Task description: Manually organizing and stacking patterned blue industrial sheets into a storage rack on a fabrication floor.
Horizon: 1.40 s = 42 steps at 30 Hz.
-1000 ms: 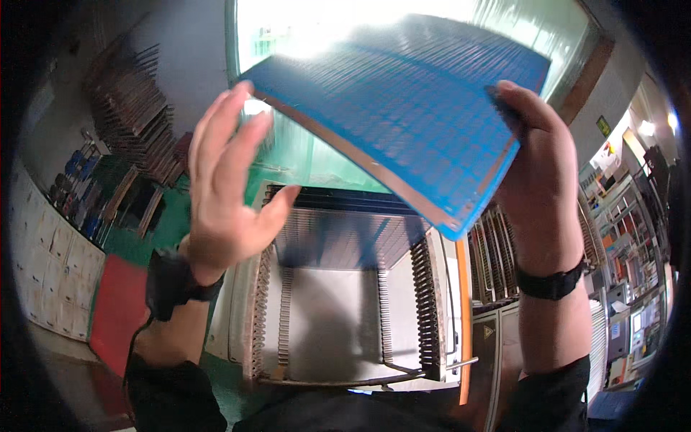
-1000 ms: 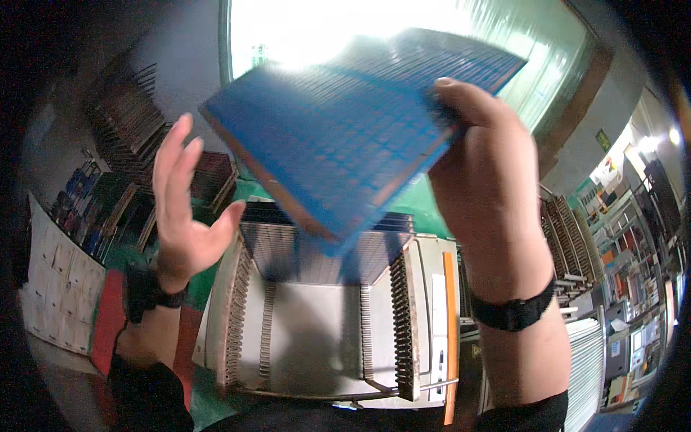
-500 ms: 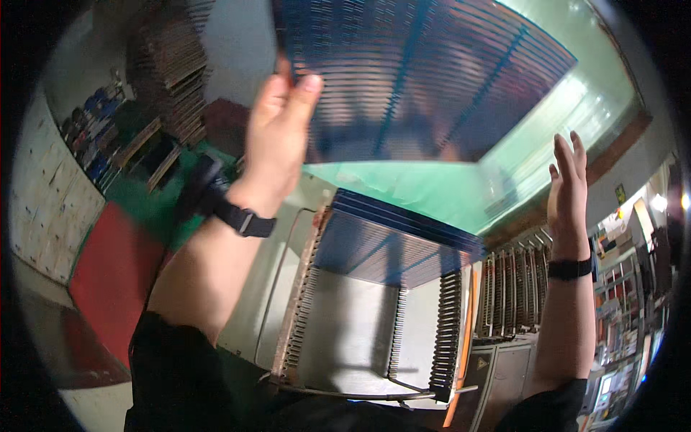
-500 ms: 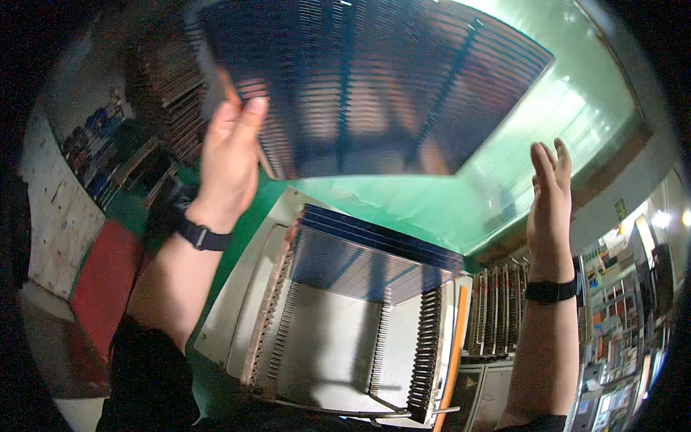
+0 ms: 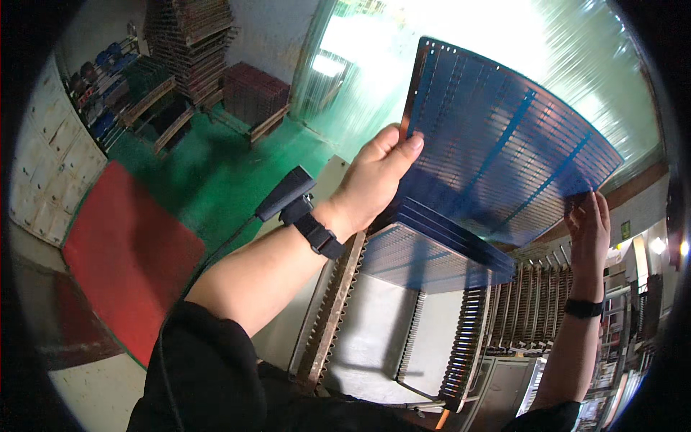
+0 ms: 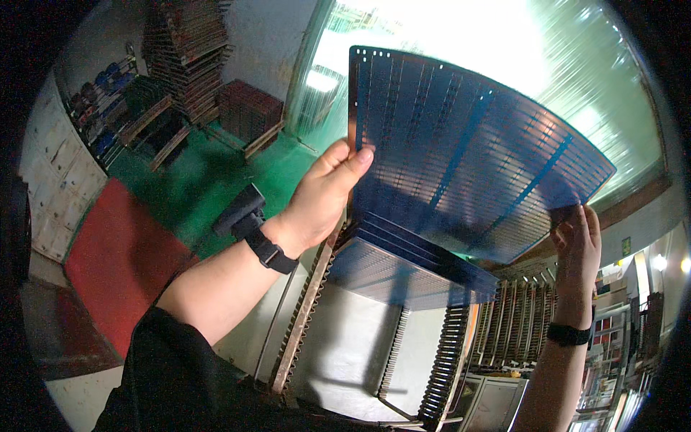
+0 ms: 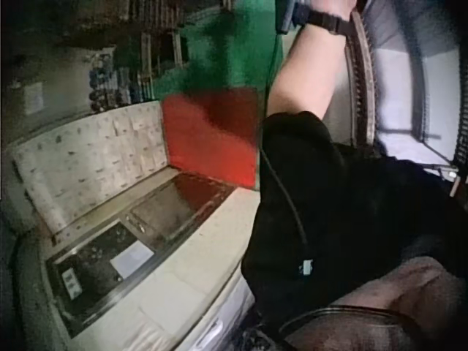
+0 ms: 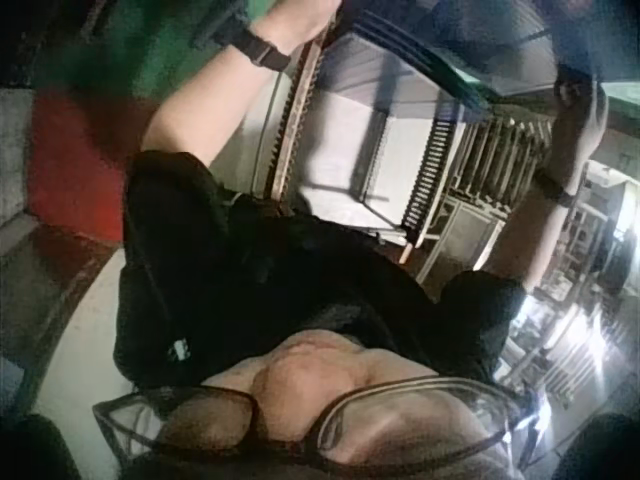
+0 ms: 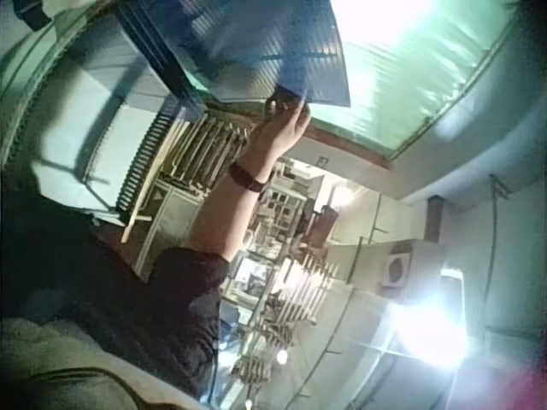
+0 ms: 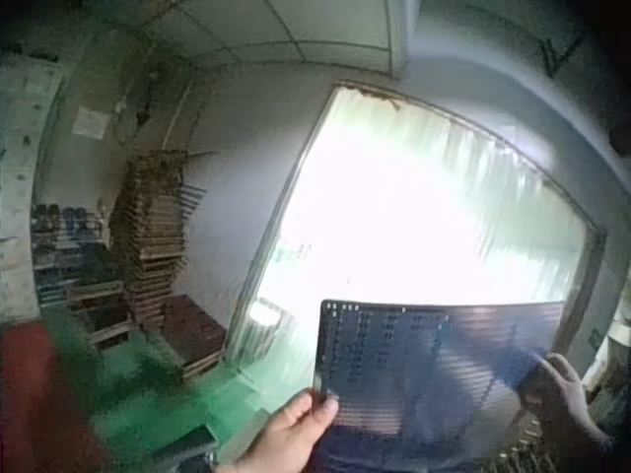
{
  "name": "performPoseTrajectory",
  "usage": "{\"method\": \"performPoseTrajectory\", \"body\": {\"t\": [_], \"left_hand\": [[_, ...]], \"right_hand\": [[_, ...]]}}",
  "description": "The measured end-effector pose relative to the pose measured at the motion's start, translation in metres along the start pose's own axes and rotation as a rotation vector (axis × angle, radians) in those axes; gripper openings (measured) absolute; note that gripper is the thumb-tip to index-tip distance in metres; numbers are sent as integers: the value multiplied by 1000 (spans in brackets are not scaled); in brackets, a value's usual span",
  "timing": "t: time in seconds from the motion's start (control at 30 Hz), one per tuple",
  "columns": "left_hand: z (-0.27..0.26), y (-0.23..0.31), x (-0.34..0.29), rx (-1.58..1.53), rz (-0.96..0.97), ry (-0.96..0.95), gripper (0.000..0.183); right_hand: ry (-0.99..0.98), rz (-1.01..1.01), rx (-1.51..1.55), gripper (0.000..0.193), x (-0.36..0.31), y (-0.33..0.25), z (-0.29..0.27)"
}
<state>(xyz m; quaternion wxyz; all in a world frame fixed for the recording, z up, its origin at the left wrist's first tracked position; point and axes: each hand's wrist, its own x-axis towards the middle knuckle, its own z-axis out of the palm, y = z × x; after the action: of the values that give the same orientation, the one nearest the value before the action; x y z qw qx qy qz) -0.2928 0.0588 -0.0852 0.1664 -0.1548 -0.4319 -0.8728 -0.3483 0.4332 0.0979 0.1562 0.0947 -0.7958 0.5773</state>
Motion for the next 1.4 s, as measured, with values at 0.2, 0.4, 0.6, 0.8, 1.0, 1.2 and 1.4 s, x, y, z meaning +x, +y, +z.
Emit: {"method": "performPoseTrajectory", "body": {"t": [0.2,0.4,0.6,0.8,1.0,1.2,1.4], "left_hand": [[-6,-6,-9,-35,-59,23,23],[-5,-12,-11,341,-13,32,27],[-2,-5,-7,558,113,47,34],[46,17,-14,683,-59,158,38],[57,6,-20,761,-3,401,37],[23,37,-14,902,-61,335,45],[52,38,-8,933,-59,312,42]], "right_hand": [[-29,30,34,27,-4,22,0],[102,88,-22,30,-28,33,12],[25,67,141,31,-37,70,16],[5,-206,-83,33,-36,104,-14],[-88,-336,-164,28,-46,111,-38],[-64,-414,-7,20,-48,119,-43],[-28,-378,40,19,-49,142,-49]]}}
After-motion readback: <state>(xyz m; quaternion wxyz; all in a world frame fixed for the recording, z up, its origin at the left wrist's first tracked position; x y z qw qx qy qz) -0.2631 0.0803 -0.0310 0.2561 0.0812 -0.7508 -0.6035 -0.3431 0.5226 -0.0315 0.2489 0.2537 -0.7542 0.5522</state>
